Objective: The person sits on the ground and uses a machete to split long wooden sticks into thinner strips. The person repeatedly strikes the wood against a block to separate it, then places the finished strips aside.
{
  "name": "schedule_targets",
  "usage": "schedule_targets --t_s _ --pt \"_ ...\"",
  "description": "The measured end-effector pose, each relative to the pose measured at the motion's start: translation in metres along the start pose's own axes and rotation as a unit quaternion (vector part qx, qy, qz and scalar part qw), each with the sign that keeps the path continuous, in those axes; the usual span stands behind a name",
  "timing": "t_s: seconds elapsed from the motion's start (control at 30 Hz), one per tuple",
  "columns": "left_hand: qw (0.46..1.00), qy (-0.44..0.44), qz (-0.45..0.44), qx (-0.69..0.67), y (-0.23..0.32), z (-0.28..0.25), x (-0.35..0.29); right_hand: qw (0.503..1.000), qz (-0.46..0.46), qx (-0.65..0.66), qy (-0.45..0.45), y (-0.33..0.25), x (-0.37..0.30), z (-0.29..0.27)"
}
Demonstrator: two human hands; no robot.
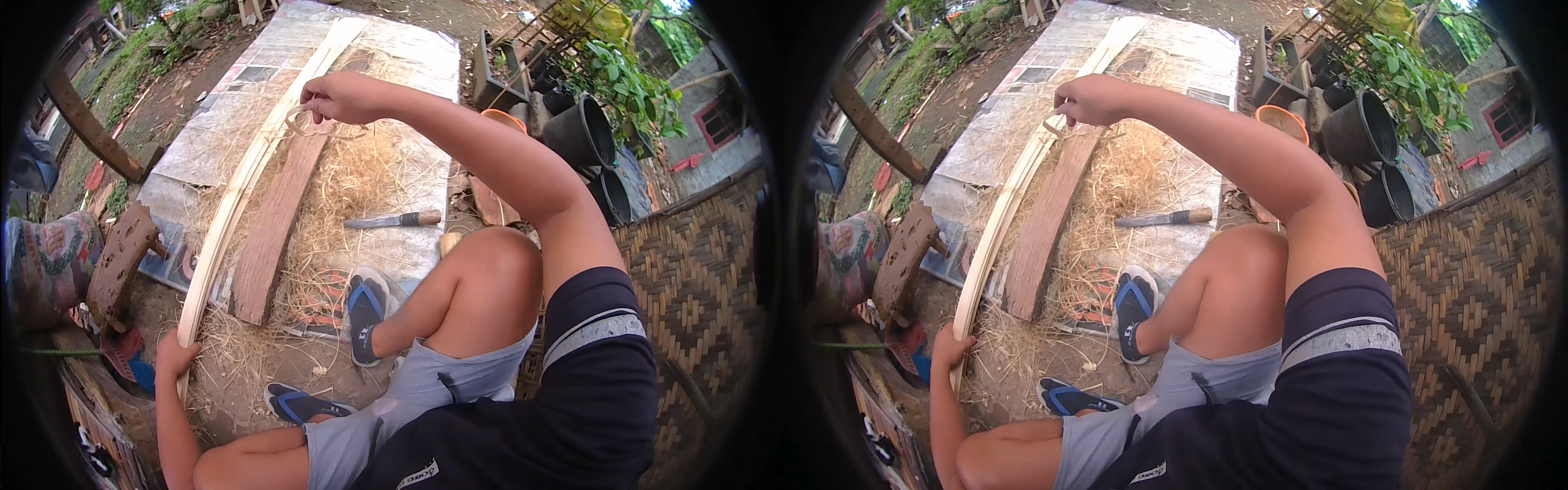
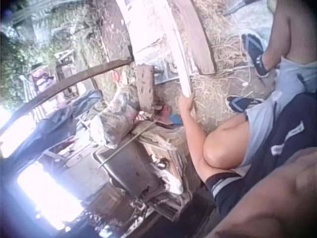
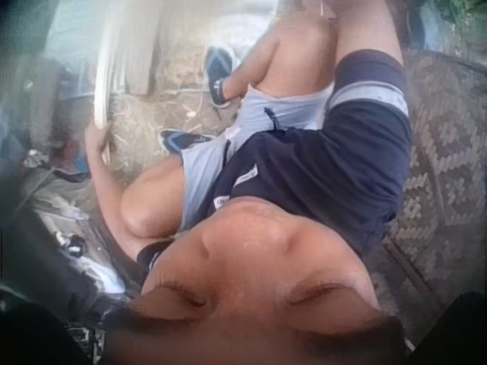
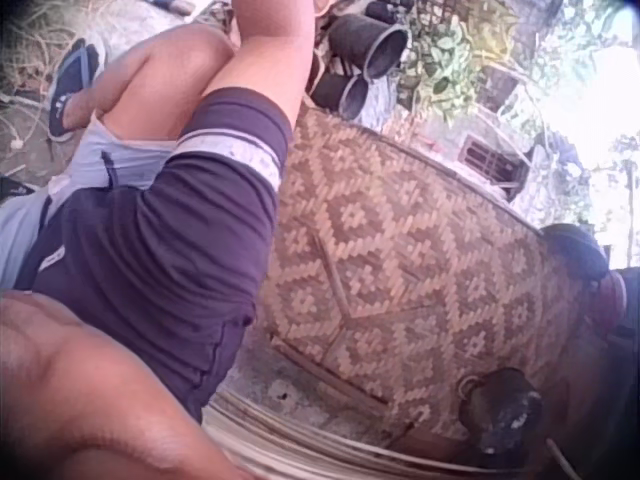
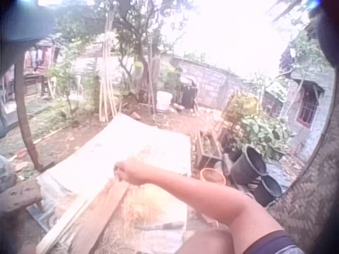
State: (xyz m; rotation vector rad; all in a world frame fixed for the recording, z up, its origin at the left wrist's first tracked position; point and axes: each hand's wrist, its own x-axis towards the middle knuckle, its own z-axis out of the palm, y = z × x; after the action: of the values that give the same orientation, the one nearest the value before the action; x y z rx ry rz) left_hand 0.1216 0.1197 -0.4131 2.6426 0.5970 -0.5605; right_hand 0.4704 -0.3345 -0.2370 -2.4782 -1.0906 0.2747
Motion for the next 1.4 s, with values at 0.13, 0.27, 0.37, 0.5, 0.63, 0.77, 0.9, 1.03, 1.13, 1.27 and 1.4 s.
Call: schedule_targets --t_s 0.13,0.27,0.37,0.5,0.63,0.77,0.9,1.03,1.13,1.27,1.4 --pt "1.0 0.005 -0.023 -0.01 -0.039 0.022 0.016 0.989 0.087 -0.069 0.101 0.101 -0.164 0.015" --pt "0.999 -0.006 0.032 -0.037 -0.038 0.031 0.014 0.951 0.266 -0.037 0.154 0.144 -0.349 0.085" --pt "0.998 -0.025 0.012 -0.053 -0.058 0.04 0.02 0.927 0.34 -0.026 0.158 0.124 -0.422 0.121" --pt "0.999 -0.027 0.014 -0.036 -0.015 0.022 -0.001 0.841 0.489 -0.046 -0.227 0.113 -0.482 0.17" --pt "0.999 0.042 0.0 0.014 -0.034 0.016 0.004 0.896 0.433 -0.04 -0.092 0.135 -0.408 0.201" --pt "0.997 0.076 0.006 -0.004 -0.001 -0.002 -0.01 0.946 0.317 -0.069 -0.01 0.19 -0.316 0.248" --pt "0.995 0.096 0.001 -0.019 -0.018 0.007 -0.017 0.959 0.232 -0.161 -0.02 0.228 -0.256 0.282" --pt "0.996 0.092 -0.013 -0.017 -0.013 0.018 -0.025 0.943 0.232 -0.224 -0.087 0.234 -0.213 0.309" --pt "0.994 0.104 0.018 -0.039 -0.003 0.028 -0.008 0.927 0.245 -0.278 -0.063 0.252 -0.216 0.306" --pt "0.992 0.125 0.01 -0.018 -0.04 0.045 -0.003 0.924 0.315 -0.192 -0.101 0.212 -0.216 0.294" --pt "0.993 0.102 -0.043 0.038 -0.043 0.057 0.006 0.9 0.367 -0.196 -0.129 0.167 -0.245 0.229"
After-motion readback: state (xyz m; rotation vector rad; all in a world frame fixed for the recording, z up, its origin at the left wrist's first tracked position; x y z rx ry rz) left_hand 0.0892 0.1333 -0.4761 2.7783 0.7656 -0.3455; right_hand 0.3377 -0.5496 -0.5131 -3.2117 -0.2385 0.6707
